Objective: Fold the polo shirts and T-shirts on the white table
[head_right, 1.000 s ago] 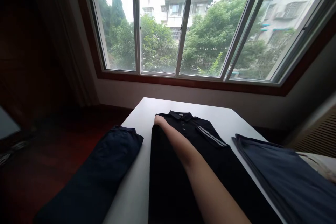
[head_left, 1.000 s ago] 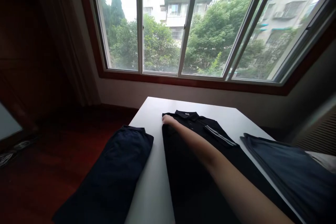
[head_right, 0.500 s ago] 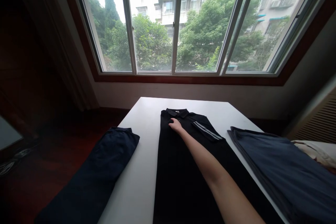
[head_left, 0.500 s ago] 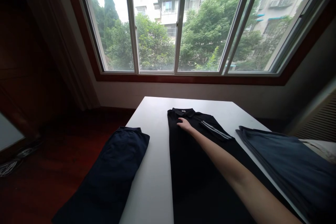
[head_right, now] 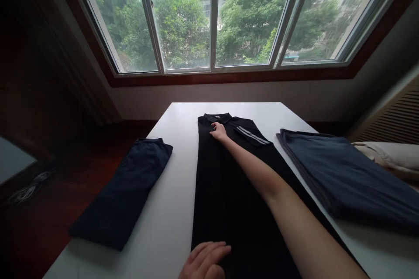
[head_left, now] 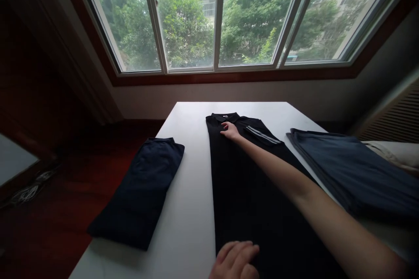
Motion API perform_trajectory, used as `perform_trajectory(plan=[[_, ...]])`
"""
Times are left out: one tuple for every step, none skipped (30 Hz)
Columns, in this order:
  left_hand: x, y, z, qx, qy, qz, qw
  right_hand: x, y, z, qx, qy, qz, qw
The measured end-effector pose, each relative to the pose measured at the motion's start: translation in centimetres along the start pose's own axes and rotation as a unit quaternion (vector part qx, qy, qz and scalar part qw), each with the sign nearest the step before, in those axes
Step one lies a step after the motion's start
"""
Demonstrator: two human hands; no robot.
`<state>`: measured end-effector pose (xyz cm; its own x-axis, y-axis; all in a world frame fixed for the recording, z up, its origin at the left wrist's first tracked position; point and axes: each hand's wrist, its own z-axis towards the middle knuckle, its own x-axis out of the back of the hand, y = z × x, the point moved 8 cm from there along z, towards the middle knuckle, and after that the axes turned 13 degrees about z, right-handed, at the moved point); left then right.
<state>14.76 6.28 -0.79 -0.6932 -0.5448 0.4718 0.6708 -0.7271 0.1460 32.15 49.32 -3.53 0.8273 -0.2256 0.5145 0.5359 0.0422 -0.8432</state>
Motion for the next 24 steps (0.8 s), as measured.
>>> perform_trajectory(plan=[[-0.1,0.3,-0.1,-0.006,0.005,-0.007,1.000,0.0,0.0,0.1,-0.006,0.001,-0.005,1.000],[-0.2,0.5,-0.1,-0.010,0.007,-0.012,1.000,-0.1,0.0,0.1,-0.010,0.003,-0.010,1.000],[-0.1,0.6,-0.1,-0.014,0.009,-0.012,1.000,-0.1,0.0,0.1,-0.014,0.004,-0.014,1.000],[-0.1,0.8,-0.1,-0.022,0.006,-0.010,1.000,-0.1,0.0,0.0,-0.016,0.004,-0.017,1.000],[-0.1,1.0,-0.1,-0.033,-0.009,-0.006,0.999,-0.1,0.2,-0.2,-0.017,0.003,-0.018,1.000],[-0.2,1.2,-0.2,-0.042,-0.030,-0.001,0.999,0.0,0.4,-0.4,-0.019,0.001,-0.018,1.000],[-0.2,1.3,-0.1,-0.048,-0.050,0.001,0.998,0.1,0.6,-0.6,-0.023,-0.002,-0.018,1.000],[-0.2,1.3,-0.1,-0.050,-0.069,0.001,0.996,0.2,1.0,-0.9,-0.028,-0.007,-0.016,0.999],[-0.2,1.3,-0.1,-0.048,-0.088,-0.002,0.995,0.3,1.4,-1.1,-0.033,-0.014,-0.013,0.999],[-0.1,1.2,0.0,-0.041,-0.106,-0.006,0.994,0.4,1.8,-1.2,-0.040,-0.023,-0.009,0.999],[-0.1,1.2,0.1,-0.034,-0.120,-0.009,0.992,0.5,2.1,-1.4,-0.045,-0.033,-0.003,0.998],[-0.1,1.2,0.1,-0.030,-0.135,-0.010,0.990,0.5,2.4,-1.4,-0.050,-0.043,0.004,0.998],[-0.1,1.2,0.1,-0.030,-0.151,-0.009,0.988,0.6,2.6,-1.5,-0.053,-0.051,0.013,0.997],[-0.2,1.3,0.1,-0.031,-0.163,-0.008,0.986,0.7,2.8,-1.5,-0.055,-0.057,0.021,0.997],[-0.2,1.3,0.1,-0.034,-0.170,-0.009,0.985,0.7,2.8,-1.5,-0.055,-0.060,0.030,0.996],[-0.1,1.4,0.1,-0.037,-0.170,-0.012,0.985,0.9,2.7,-1.5,-0.054,-0.060,0.039,0.996],[0.0,1.5,0.1,-0.037,-0.165,-0.018,0.985,1.0,2.6,-1.5,-0.052,-0.056,0.046,0.996],[0.1,1.5,0.2,-0.034,-0.157,-0.026,0.987,1.2,2.5,-1.5,-0.049,-0.051,0.052,0.996],[0.3,1.5,0.3,-0.032,-0.145,-0.035,0.988,1.4,2.4,-1.5,-0.046,-0.044,0.056,0.996],[0.4,1.6,0.3,-0.029,-0.136,-0.042,0.989,1.7,2.3,-1.5,-0.043,-0.037,0.058,0.997],[0.5,1.6,0.4,-0.028,-0.129,-0.048,0.990,1.9,2.2,-1.6,-0.041,-0.030,0.058,0.997],[0.5,1.7,0.4,-0.028,-0.125,-0.051,0.990,2.1,2.1,-1.8,-0.039,-0.023,0.055,0.997],[0.4,1.8,0.4,-0.031,-0.124,-0.051,0.990,2.2,2.2,-2.0,-0.037,-0.017,0.051,0.998],[0.3,2.0,0.3,-0.036,-0.124,-0.050,0.990,2.3,2.2,-2.3,-0.036,-0.014,0.046,0.998]])
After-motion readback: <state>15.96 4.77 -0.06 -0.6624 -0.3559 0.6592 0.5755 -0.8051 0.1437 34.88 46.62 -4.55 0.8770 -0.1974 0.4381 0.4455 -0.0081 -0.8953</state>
